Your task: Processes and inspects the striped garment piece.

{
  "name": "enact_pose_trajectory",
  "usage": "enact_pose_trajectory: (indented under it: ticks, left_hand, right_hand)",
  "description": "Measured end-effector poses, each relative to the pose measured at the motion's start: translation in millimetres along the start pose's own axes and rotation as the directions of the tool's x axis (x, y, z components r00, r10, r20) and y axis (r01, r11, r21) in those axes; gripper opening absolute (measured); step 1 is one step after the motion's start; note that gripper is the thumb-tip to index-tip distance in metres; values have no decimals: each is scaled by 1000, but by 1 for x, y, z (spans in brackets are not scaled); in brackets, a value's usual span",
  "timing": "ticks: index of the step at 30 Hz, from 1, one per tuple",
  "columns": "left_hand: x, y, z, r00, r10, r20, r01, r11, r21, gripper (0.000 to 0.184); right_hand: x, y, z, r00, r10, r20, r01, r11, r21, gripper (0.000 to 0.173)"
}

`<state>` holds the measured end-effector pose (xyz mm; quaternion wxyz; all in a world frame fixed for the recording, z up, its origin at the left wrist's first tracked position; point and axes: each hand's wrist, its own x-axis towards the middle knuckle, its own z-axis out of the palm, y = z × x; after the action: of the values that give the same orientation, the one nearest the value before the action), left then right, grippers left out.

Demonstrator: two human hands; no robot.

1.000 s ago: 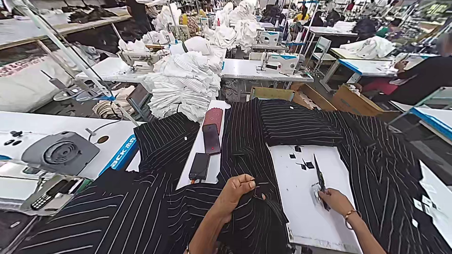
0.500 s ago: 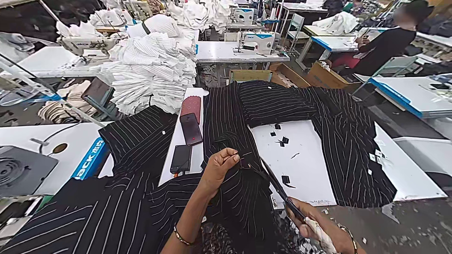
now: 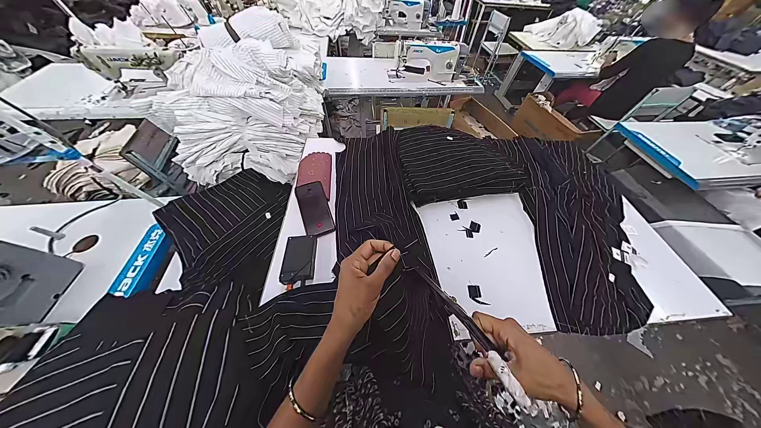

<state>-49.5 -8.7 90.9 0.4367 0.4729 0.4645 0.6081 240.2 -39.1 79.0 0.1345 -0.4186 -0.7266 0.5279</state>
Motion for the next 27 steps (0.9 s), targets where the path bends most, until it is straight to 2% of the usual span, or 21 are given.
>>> enact_pose_trajectory:
  ticks: [7, 14, 20, 24, 27]
  left_hand:
    - [2, -5, 4, 999, -5, -45, 5, 1000, 9, 7]
    - [10, -9, 19, 999, -43, 11, 43, 999, 7, 6]
    - [26, -15, 26, 998, -64, -2, 64, 997, -35, 9]
    - [42, -21, 32, 995, -94, -13, 94, 995, -32, 9]
    - [50, -29, 36, 988, -152, -28, 151, 988, -30, 8]
  right_hand:
    - [3, 12, 16, 997, -41, -65, 46, 996, 80, 40]
    - [25, 12, 24, 993, -77, -92, 94, 977, 192, 44]
    - [36, 17, 27, 966, -83, -245, 119, 983, 137, 37]
    - [47, 19, 21, 962, 7, -274, 35, 988, 148, 29]
    - [59, 43, 8, 908, 196, -371, -179, 981, 80, 26]
